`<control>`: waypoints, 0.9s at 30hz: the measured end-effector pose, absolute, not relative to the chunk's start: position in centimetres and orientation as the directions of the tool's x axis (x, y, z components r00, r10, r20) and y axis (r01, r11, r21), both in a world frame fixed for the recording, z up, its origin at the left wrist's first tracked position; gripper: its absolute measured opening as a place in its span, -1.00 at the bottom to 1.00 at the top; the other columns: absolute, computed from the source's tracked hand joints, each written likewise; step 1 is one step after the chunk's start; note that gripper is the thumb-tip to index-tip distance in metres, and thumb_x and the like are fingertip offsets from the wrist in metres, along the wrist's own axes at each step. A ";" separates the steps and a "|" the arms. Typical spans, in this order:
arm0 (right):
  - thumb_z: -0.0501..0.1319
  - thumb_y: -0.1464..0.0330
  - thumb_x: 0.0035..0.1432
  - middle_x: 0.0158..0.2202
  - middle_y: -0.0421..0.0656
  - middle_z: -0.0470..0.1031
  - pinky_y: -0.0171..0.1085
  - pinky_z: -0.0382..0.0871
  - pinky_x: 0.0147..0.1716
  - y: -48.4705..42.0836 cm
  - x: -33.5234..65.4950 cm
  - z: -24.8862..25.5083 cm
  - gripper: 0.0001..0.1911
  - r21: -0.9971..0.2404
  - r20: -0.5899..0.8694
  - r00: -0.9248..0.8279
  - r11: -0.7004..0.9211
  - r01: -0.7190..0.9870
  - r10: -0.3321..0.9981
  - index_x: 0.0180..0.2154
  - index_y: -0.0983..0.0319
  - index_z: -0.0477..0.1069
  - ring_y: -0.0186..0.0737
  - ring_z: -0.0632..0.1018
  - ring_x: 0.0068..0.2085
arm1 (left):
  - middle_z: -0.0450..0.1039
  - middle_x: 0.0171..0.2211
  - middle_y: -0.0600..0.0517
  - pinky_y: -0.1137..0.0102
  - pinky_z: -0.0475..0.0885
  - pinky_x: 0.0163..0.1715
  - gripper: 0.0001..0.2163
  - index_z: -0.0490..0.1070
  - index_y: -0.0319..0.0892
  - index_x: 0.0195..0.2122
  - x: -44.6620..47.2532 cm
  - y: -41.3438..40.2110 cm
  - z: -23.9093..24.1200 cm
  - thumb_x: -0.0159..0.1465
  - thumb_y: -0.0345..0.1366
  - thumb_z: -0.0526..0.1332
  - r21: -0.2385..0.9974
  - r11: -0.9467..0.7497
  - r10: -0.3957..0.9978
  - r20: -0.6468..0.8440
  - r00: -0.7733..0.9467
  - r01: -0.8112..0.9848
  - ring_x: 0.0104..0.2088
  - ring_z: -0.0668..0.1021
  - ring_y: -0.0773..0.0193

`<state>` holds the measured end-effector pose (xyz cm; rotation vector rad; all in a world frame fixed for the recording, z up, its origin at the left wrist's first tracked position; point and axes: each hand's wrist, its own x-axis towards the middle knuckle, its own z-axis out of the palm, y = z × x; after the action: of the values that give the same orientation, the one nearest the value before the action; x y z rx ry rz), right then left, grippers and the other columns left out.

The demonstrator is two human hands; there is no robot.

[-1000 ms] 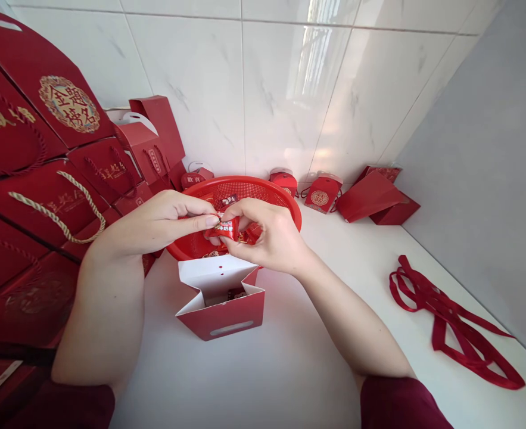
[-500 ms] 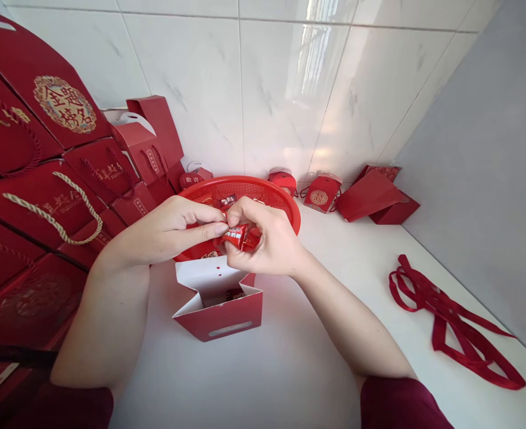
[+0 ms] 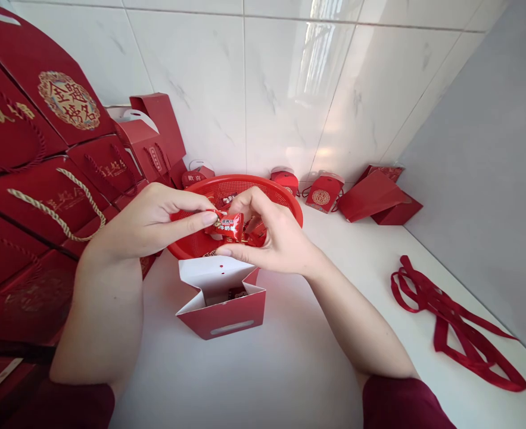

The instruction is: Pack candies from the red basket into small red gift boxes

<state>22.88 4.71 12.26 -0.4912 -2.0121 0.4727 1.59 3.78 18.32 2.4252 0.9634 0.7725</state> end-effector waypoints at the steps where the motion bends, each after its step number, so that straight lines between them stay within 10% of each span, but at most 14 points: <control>1: 0.37 0.29 0.10 -0.33 -0.21 0.39 -0.32 0.40 -0.38 4.6 22.9 12.3 -0.71 -0.555 0.696 -0.456 0.819 0.147 0.554 -0.25 0.19 0.28 -0.30 0.45 -0.33 | 0.22 -0.62 0.12 0.42 0.14 -0.54 -0.70 0.42 -0.17 -0.55 1.5 3.7 18.4 0.33 -0.23 0.14 0.547 -0.679 0.717 0.354 0.600 0.490 -0.57 0.25 0.38; 13: 0.16 0.42 0.31 -0.44 -0.27 0.37 -0.40 0.23 -0.44 4.4 23.1 12.3 -0.89 -0.657 0.609 -0.637 0.750 -0.073 0.471 -0.31 0.24 0.40 -0.42 0.35 -0.43 | 0.50 -0.44 0.08 0.49 0.35 -0.42 -0.85 0.49 -0.19 -0.35 1.1 3.9 18.3 0.28 -0.23 0.24 0.587 -0.730 0.602 0.309 0.737 0.350 -0.43 0.49 0.36; 27: 0.22 0.37 0.25 -0.37 -0.22 0.43 -0.36 0.32 -0.37 3.8 22.7 12.7 -0.92 -0.524 0.594 -0.632 0.836 0.165 0.498 -0.23 0.25 0.38 -0.36 0.40 -0.37 | 0.19 -0.59 0.17 0.46 0.14 -0.54 -0.72 0.28 -0.19 -0.53 1.4 4.2 18.0 0.31 -0.24 0.21 0.591 -0.742 0.549 0.264 0.793 0.317 -0.55 0.24 0.43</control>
<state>22.68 3.79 12.68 -0.4813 -2.2342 0.5492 1.41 4.18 17.97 2.4487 0.6433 0.5823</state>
